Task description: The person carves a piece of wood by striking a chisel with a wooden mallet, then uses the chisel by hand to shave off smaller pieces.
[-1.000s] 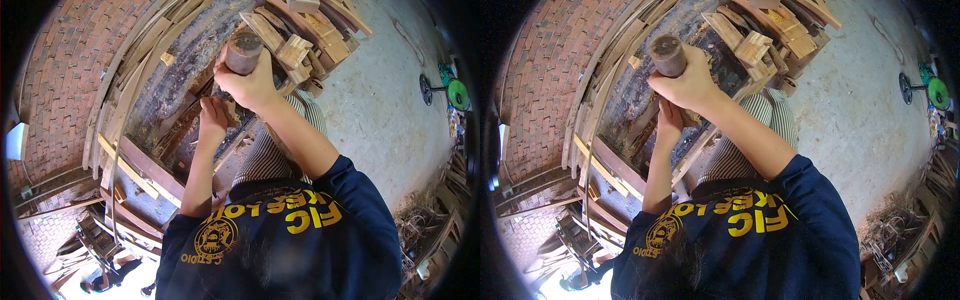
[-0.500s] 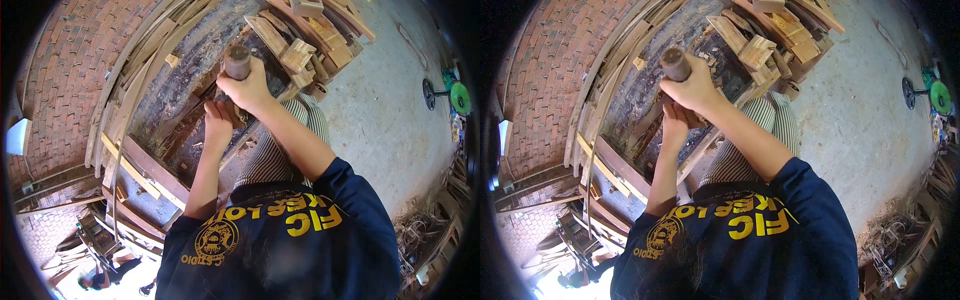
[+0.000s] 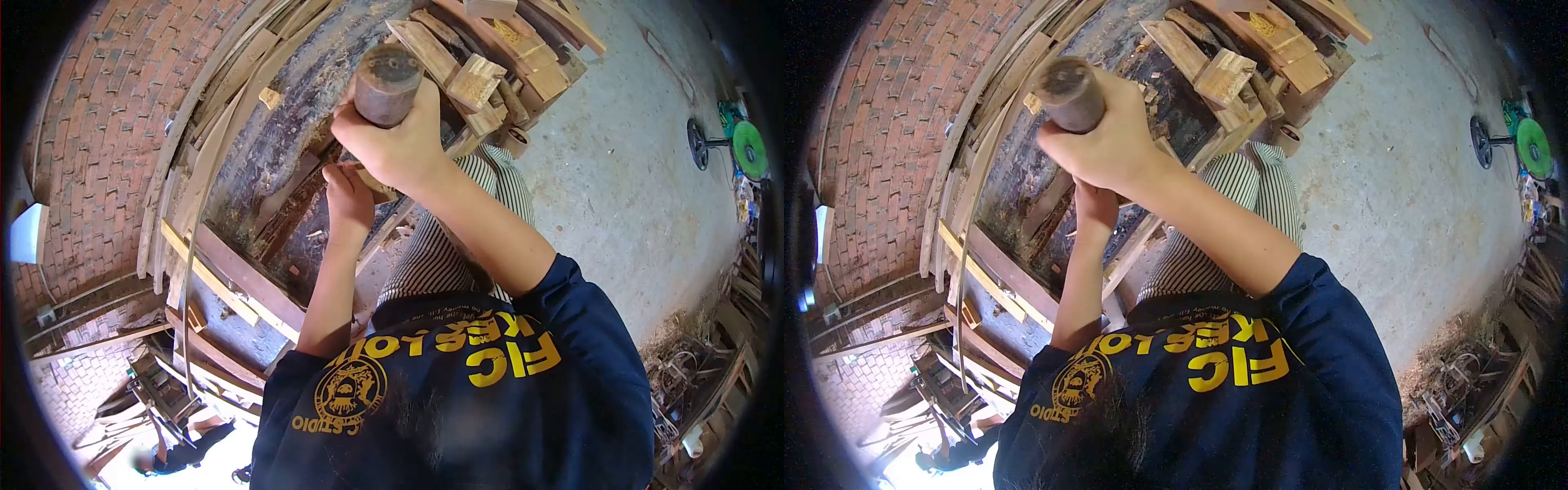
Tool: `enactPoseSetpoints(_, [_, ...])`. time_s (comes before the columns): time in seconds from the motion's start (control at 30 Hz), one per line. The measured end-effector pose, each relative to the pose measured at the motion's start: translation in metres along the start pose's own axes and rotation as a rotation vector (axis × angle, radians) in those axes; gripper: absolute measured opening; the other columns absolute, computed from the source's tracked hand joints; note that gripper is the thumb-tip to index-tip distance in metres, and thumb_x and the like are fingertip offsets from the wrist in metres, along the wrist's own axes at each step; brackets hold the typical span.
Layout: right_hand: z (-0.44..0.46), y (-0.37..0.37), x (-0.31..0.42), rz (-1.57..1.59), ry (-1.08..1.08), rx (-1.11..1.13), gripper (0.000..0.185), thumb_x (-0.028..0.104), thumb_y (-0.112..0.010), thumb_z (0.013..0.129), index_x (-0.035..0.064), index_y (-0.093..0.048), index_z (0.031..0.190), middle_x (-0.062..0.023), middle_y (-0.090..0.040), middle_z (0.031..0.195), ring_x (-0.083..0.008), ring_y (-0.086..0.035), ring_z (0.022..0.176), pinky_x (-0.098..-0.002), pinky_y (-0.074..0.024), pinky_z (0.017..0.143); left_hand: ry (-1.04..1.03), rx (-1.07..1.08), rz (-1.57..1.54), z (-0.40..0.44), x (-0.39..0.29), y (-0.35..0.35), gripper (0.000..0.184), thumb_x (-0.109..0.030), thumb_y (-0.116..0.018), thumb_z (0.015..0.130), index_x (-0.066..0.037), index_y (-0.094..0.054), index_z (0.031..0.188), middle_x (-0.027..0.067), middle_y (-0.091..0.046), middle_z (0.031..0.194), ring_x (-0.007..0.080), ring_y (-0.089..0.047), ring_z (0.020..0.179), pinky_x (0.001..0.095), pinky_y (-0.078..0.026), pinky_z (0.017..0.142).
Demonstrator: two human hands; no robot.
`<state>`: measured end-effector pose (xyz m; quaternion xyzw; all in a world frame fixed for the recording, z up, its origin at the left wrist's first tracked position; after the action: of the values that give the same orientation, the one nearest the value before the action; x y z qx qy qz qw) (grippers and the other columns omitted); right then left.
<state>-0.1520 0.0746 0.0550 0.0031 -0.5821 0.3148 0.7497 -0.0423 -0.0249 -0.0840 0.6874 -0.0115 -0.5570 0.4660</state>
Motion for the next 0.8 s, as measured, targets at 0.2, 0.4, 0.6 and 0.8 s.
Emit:
enactPoseSetpoints(0.2, [-0.001, -0.001, 0.000, -0.007, -0.083, -0.018, 0.020, 0.004, -0.069, 0.065, 0.0022, -0.063, 0.084, -0.0013, -0.061, 0.070, -0.0066, -0.054, 0.065, -0.0264, -0.0459, 0.060, 0.123, 0.010, -0.024, -0.004, -0.003, 0.002, 0.026, -0.025, -0.034, 0.101, 0.001, -0.030, 0.098, 0.0333, -0.057, 0.084, 0.0497, -0.058, 0.079, 0.0513, -0.044, 0.069])
enactPoseSetpoints(0.4, [0.000, -0.014, 0.015, -0.112, 0.046, 0.085, 0.024, 0.005, -0.069, 0.065, 0.0021, -0.064, 0.088, -0.0016, -0.061, 0.070, -0.0087, -0.055, 0.064, -0.0275, -0.0464, 0.060, -0.172, 0.000, -0.019, 0.002, 0.030, -0.013, 0.029, -0.023, -0.037, 0.099, 0.005, -0.030, 0.096, 0.0370, -0.055, 0.092, 0.0512, -0.056, 0.090, 0.0526, -0.044, 0.074])
enactPoseSetpoints(0.6, [-0.008, -0.006, -0.009, -0.057, -0.067, 0.055, 0.027, 0.005, -0.070, 0.065, 0.0022, -0.065, 0.091, -0.0028, -0.064, 0.074, -0.0087, -0.058, 0.067, -0.0281, -0.0482, 0.063, 0.049, 0.035, -0.016, 0.002, -0.003, 0.000, 0.029, -0.024, -0.038, 0.099, 0.004, -0.030, 0.095, 0.0378, -0.054, 0.096, 0.0506, -0.056, 0.093, 0.0508, -0.045, 0.076])
enactPoseSetpoints(0.8, [-0.010, -0.012, -0.004, -0.143, 0.078, 0.041, 0.030, 0.005, -0.070, 0.065, 0.0019, -0.066, 0.095, -0.0048, -0.066, 0.077, -0.0097, -0.060, 0.070, -0.0283, -0.0497, 0.066, 0.113, 0.072, -0.161, 0.007, 0.014, -0.010, 0.041, -0.031, -0.044, 0.096, 0.007, -0.030, 0.102, 0.0365, -0.056, 0.105, 0.0476, -0.057, 0.101, 0.0469, -0.047, 0.083])
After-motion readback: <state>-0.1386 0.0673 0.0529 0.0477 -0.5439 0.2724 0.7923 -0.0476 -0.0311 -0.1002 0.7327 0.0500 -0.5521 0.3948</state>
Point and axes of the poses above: each hand's wrist, its own z-axis towards the middle knuckle, its own y-axis out of the back of the hand, x = y × z, the point moved 5 cm from there along z, towards the middle knuckle
